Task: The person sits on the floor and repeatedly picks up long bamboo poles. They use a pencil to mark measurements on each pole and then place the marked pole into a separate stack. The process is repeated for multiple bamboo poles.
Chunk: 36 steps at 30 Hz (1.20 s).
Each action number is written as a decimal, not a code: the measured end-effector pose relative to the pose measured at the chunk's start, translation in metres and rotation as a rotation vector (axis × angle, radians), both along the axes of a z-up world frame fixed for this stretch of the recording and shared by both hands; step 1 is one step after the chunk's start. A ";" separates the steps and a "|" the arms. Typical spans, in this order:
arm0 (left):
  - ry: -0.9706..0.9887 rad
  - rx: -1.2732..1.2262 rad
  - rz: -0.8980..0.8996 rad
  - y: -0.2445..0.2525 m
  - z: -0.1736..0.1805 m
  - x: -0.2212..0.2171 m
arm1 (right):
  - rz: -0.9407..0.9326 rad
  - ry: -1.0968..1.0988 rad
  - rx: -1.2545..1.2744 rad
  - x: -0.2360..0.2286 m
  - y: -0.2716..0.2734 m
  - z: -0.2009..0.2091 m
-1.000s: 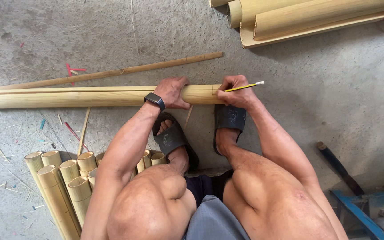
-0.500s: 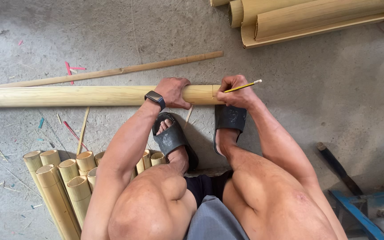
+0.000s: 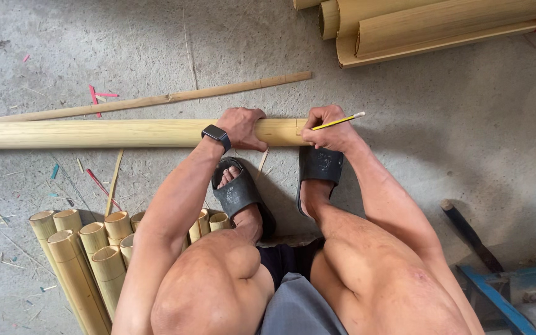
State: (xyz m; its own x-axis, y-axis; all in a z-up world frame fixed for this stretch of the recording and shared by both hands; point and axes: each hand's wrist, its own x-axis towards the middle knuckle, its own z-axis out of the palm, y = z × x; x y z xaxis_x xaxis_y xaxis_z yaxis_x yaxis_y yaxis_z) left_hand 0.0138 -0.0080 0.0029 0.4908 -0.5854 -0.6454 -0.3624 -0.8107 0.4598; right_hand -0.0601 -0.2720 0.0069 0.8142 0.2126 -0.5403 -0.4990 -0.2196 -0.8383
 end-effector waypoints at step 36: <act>0.004 -0.066 0.007 -0.001 -0.004 0.005 | 0.106 -0.105 -0.133 -0.001 0.002 0.005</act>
State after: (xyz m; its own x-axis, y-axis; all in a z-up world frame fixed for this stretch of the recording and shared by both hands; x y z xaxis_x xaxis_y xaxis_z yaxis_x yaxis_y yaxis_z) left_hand 0.0190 -0.0090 -0.0010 0.4927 -0.6233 -0.6072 -0.3545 -0.7810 0.5141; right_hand -0.0614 -0.2701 0.0121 0.8446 0.2320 -0.4825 -0.3785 -0.3786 -0.8446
